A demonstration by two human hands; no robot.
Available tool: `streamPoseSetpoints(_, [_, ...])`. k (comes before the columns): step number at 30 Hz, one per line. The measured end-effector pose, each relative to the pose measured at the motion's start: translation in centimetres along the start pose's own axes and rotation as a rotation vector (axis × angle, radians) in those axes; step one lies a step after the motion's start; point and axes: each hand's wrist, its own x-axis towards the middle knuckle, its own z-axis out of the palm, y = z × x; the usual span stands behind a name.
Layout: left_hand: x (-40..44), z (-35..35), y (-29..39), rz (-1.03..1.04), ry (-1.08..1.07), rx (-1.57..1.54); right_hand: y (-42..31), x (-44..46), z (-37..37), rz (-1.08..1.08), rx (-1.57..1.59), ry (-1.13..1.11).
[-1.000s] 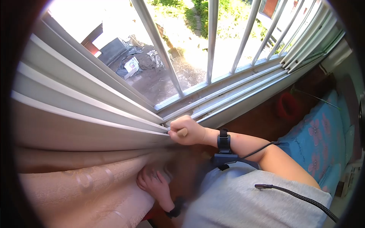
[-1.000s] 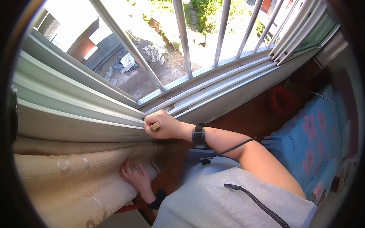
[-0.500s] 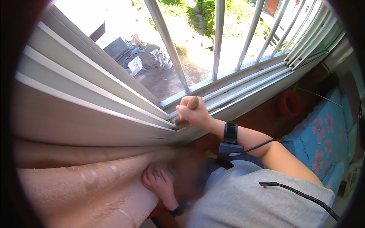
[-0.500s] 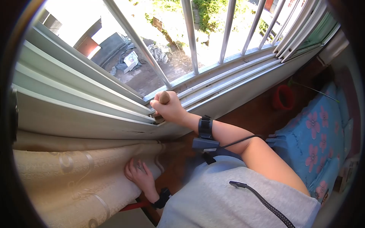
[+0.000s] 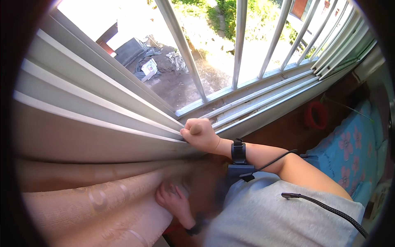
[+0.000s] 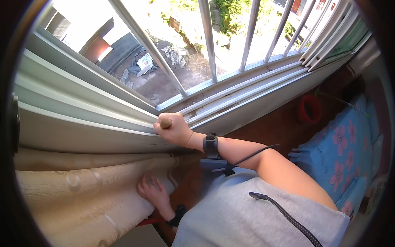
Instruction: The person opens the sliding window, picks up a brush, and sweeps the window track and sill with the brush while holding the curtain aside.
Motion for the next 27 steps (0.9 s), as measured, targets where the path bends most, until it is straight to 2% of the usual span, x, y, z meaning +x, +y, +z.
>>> streamPoseSetpoints(2, [0.1,0.2,0.3,-0.007,0.002,-0.019,0.0,0.3,0.3,0.08,0.065,0.039])
streamPoseSetpoints(3, [0.2,0.2,0.4,-0.007,-0.004,-0.017,0.0,0.6,-0.6,0.005,-0.091,-0.103])
streamPoseSetpoints(4, [0.3,0.0,0.5,0.002,0.003,-0.013,-0.2,1.0,-1.5,0.015,-0.089,-0.104])
streamPoseSetpoints(6, [0.3,-0.1,0.7,0.011,0.01,-0.013,-0.8,1.8,-3.3,-0.003,-0.239,-0.251])
streamPoseSetpoints(7, [0.4,0.0,0.8,0.008,0.013,-0.02,-1.8,2.2,-4.5,0.178,-0.223,-0.258])
streamPoseSetpoints(8, [0.4,0.3,0.9,-0.002,0.019,-0.026,-1.5,2.4,-5.2,0.069,-0.287,-0.226])
streamPoseSetpoints(11, [-0.2,0.1,1.0,-0.037,-0.011,-0.027,-1.0,2.1,-4.8,0.204,-0.144,-0.133])
streamPoseSetpoints(13, [-0.3,0.2,0.9,-0.031,-0.011,-0.026,-0.5,2.1,-2.8,0.348,0.108,-0.059])
streamPoseSetpoints(14, [-0.2,0.3,0.9,-0.027,-0.005,-0.031,-0.1,1.8,-1.8,0.347,0.111,-0.055])
streamPoseSetpoints(16, [0.1,0.1,0.9,-0.017,0.007,-0.038,0.1,1.3,-0.2,0.059,-0.039,-0.008])
streamPoseSetpoints(18, [0.2,0.1,0.8,-0.008,0.01,-0.047,-0.5,1.2,-1.4,0.117,0.015,-0.039])
streamPoseSetpoints(20, [0.2,0.3,0.7,0.001,0.031,-0.019,-0.8,1.8,-3.3,0.005,-0.198,-0.258])
streamPoseSetpoints(22, [0.4,0.4,0.8,0.002,0.032,-0.02,-1.0,2.5,-5.0,0.252,-0.147,-0.204])
streamPoseSetpoints(24, [0.4,0.6,0.9,-0.011,0.039,-0.014,-0.6,2.3,-5.1,0.316,-0.097,-0.138])
streamPoseSetpoints(25, [0.3,0.6,0.7,-0.002,0.043,-0.009,-0.3,2.1,-4.4,0.315,-0.098,-0.141])
streamPoseSetpoints(27, [0.2,0.6,0.9,0.017,0.048,-0.02,0.4,1.3,-1.8,0.196,0.161,-0.008])
